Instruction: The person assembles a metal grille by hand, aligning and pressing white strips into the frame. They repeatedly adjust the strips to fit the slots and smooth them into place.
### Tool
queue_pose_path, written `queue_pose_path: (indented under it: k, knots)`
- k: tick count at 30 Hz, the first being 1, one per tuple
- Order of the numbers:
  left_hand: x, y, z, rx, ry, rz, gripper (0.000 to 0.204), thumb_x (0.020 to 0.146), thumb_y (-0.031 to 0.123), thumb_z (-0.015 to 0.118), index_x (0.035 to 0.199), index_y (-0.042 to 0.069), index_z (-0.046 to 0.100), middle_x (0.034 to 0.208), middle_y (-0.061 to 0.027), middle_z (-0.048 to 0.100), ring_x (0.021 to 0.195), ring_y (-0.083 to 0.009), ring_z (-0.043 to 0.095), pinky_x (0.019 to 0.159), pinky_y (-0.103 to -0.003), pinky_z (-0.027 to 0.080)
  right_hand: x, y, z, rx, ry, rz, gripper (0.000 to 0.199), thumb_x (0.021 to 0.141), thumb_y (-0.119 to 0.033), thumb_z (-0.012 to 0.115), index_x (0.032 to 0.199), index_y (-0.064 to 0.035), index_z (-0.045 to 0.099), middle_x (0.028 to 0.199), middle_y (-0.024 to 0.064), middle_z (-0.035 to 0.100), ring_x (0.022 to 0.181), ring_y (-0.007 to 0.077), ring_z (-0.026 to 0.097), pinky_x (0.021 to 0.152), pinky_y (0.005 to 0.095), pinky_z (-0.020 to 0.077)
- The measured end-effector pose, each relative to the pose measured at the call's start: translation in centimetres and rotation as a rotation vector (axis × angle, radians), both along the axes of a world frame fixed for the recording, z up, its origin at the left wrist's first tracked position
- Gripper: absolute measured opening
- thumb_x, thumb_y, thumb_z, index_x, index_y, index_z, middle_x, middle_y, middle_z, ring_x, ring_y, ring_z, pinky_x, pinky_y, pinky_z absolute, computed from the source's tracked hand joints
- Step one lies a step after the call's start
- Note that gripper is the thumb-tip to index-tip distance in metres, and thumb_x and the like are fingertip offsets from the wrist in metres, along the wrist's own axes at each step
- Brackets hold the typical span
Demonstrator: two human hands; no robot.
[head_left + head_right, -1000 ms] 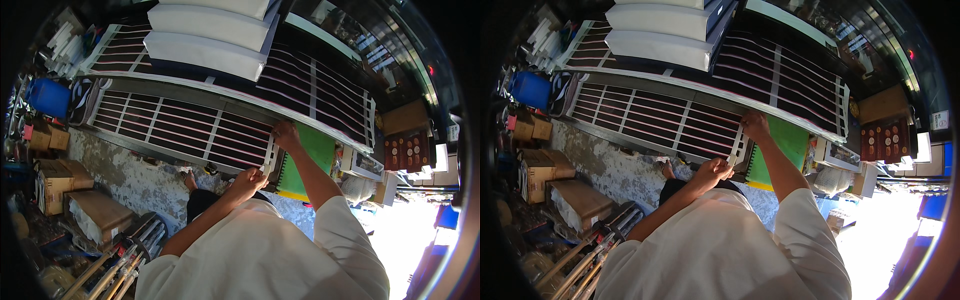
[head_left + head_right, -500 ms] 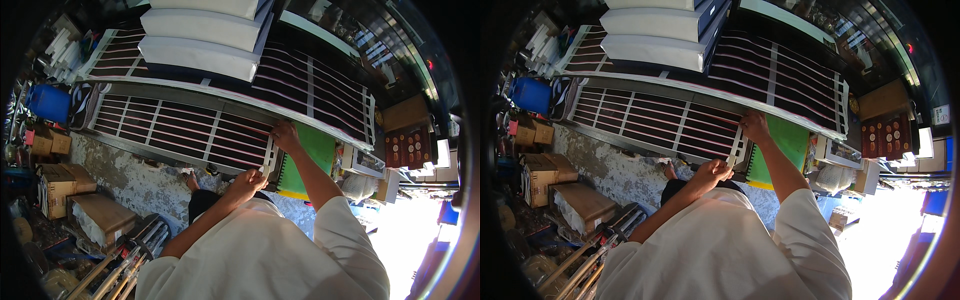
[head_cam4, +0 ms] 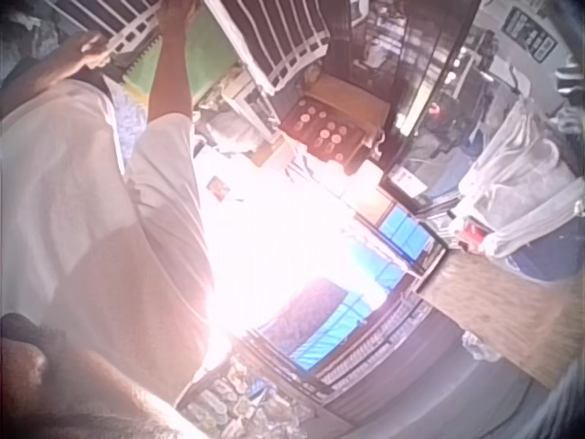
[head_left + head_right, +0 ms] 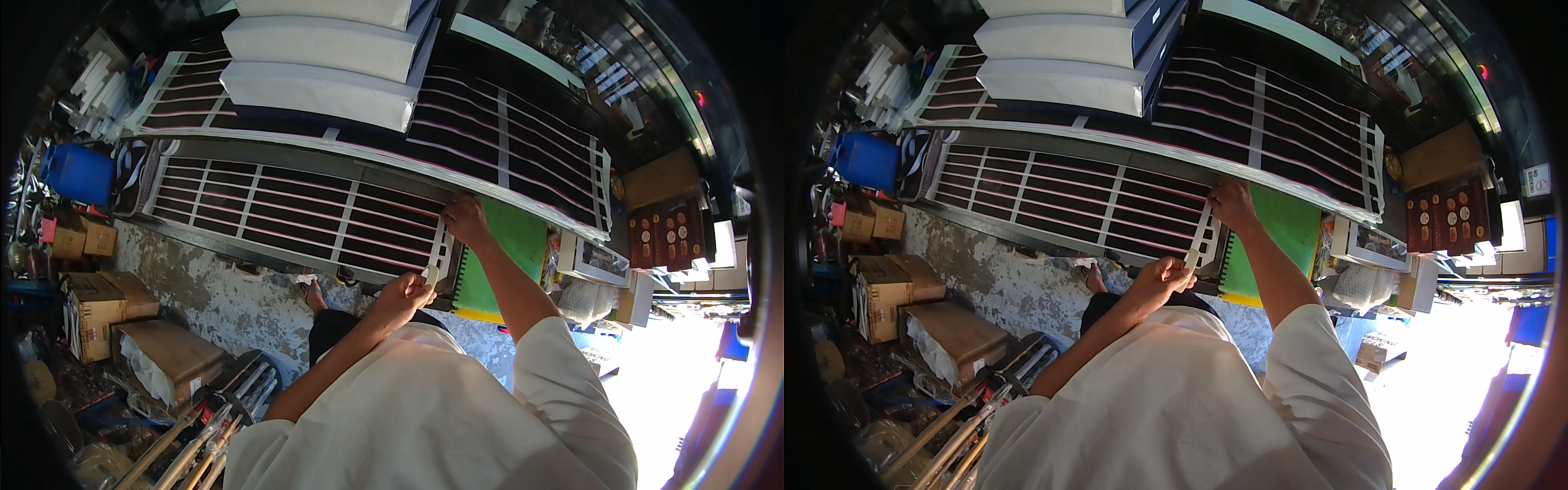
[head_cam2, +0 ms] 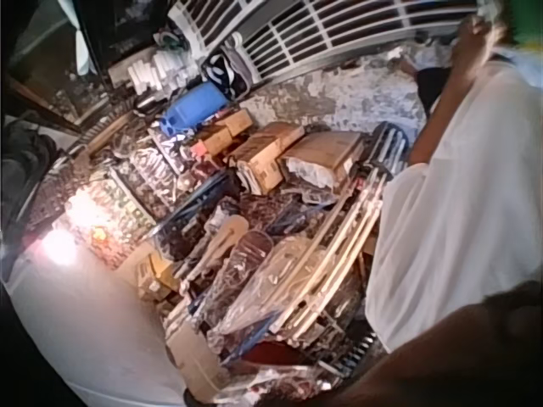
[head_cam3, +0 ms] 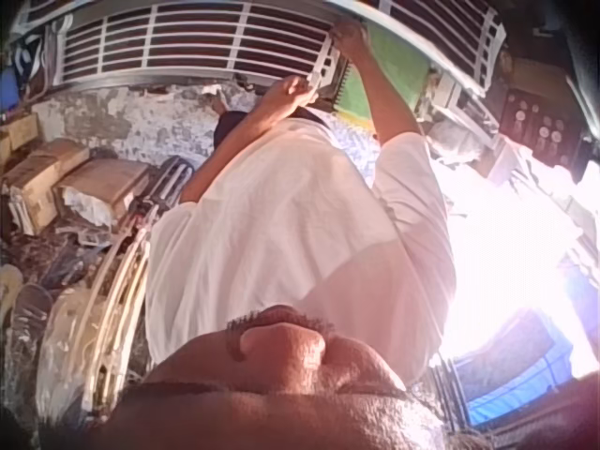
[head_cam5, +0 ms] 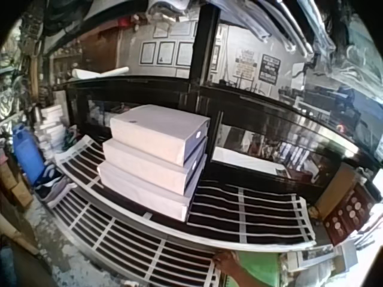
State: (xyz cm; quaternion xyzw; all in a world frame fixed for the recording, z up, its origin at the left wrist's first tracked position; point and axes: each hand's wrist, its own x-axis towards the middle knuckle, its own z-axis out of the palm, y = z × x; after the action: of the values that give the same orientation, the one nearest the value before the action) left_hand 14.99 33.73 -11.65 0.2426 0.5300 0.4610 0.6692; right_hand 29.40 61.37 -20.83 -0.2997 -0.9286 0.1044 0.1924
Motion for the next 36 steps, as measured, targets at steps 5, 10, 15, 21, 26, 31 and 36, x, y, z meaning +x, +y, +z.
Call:
queue_pose_path:
  k: [5, 10, 15, 21, 26, 31, 36]
  knots:
    - [0.0, 0.0, 0.2, -0.017, -0.013, 0.004, 0.034, 0.114, 0.024, 0.069, 0.129, -0.007, 0.067, 0.11, -0.0116, 0.079, 0.102, -0.0142, 0.075, 0.093, -0.029, 0.058, 0.3, 0.5, -0.5, -0.012, -0.008, 0.018, 0.002, 0.08, -0.018, 0.082, 0.082, -0.0173, 0.082, 0.091, 0.0073, 0.07, 0.097, 0.0344, 0.072, 0.09, 0.0522, 0.0567]
    - [-0.1, 0.2, 0.5, -0.022, -0.054, 0.012, 0.032, 0.115, 0.023, 0.069, 0.131, -0.005, 0.067, 0.115, -0.0117, 0.079, 0.107, -0.0148, 0.074, 0.096, -0.029, 0.057, 0.1, 1.3, -1.0, -0.075, -0.03, -0.037, 0.005, 0.084, -0.018, 0.08, 0.087, -0.015, 0.083, 0.095, 0.0121, 0.074, 0.092, 0.0382, 0.074, 0.088, 0.0542, 0.0599]
    - [-0.1, 0.9, 0.1, 0.038, 0.011, 0.002, 0.031, 0.114, 0.022, 0.071, 0.132, -0.003, 0.066, 0.121, -0.0116, 0.078, 0.115, -0.0168, 0.073, 0.102, -0.033, 0.056, -1.7, 1.3, -0.5, -0.233, -0.113, -0.234, 0.018, 0.092, -0.026, 0.074, 0.097, -0.0115, 0.085, 0.105, 0.015, 0.08, 0.101, 0.0388, 0.077, 0.094, 0.0531, 0.06]
    - [-0.1, 1.4, -0.3, 0.045, 0.038, -0.003, 0.032, 0.114, 0.021, 0.071, 0.134, -0.002, 0.066, 0.122, -0.0109, 0.077, 0.117, -0.0175, 0.071, 0.105, -0.034, 0.055, -2.9, 0.7, 0.6, -0.252, -0.143, -0.291, 0.021, 0.093, -0.027, 0.073, 0.102, -0.0131, 0.086, 0.107, 0.0136, 0.081, 0.107, 0.0381, 0.077, 0.104, 0.0534, 0.0554]
    - [0.1, 1.8, -0.4, 0.035, 0.046, -0.01, 0.034, 0.113, 0.022, 0.073, 0.135, -0.003, 0.065, 0.123, -0.012, 0.077, 0.118, -0.0184, 0.072, 0.105, -0.035, 0.055, -3.3, 0.8, 1.0, -0.224, -0.207, -0.32, 0.02, 0.092, -0.027, 0.073, 0.102, -0.0144, 0.085, 0.109, 0.0134, 0.082, 0.108, 0.039, 0.077, 0.105, 0.0538, 0.0549]
    - [0.4, 2.0, -0.9, 0.028, 0.039, 0.005, 0.036, 0.112, 0.023, 0.073, 0.135, -0.004, 0.065, 0.125, -0.0128, 0.077, 0.121, -0.02, 0.072, 0.107, -0.036, 0.055, -3.9, 0.6, 0.9, -0.222, -0.216, -0.361, 0.019, 0.092, -0.027, 0.072, 0.1, -0.0136, 0.084, 0.106, 0.0149, 0.082, 0.108, 0.0405, 0.077, 0.104, 0.0546, 0.056]
    - [0.4, 2.1, -1.1, 0.043, 0.046, 0.01, 0.036, 0.113, 0.023, 0.073, 0.135, -0.005, 0.065, 0.125, -0.0132, 0.077, 0.121, -0.0201, 0.072, 0.108, -0.036, 0.056, -3.9, 0.8, 1.2, -0.207, -0.226, -0.332, 0.019, 0.093, -0.027, 0.072, 0.101, -0.0147, 0.084, 0.104, 0.016, 0.082, 0.104, 0.0416, 0.078, 0.099, 0.0556, 0.0589]
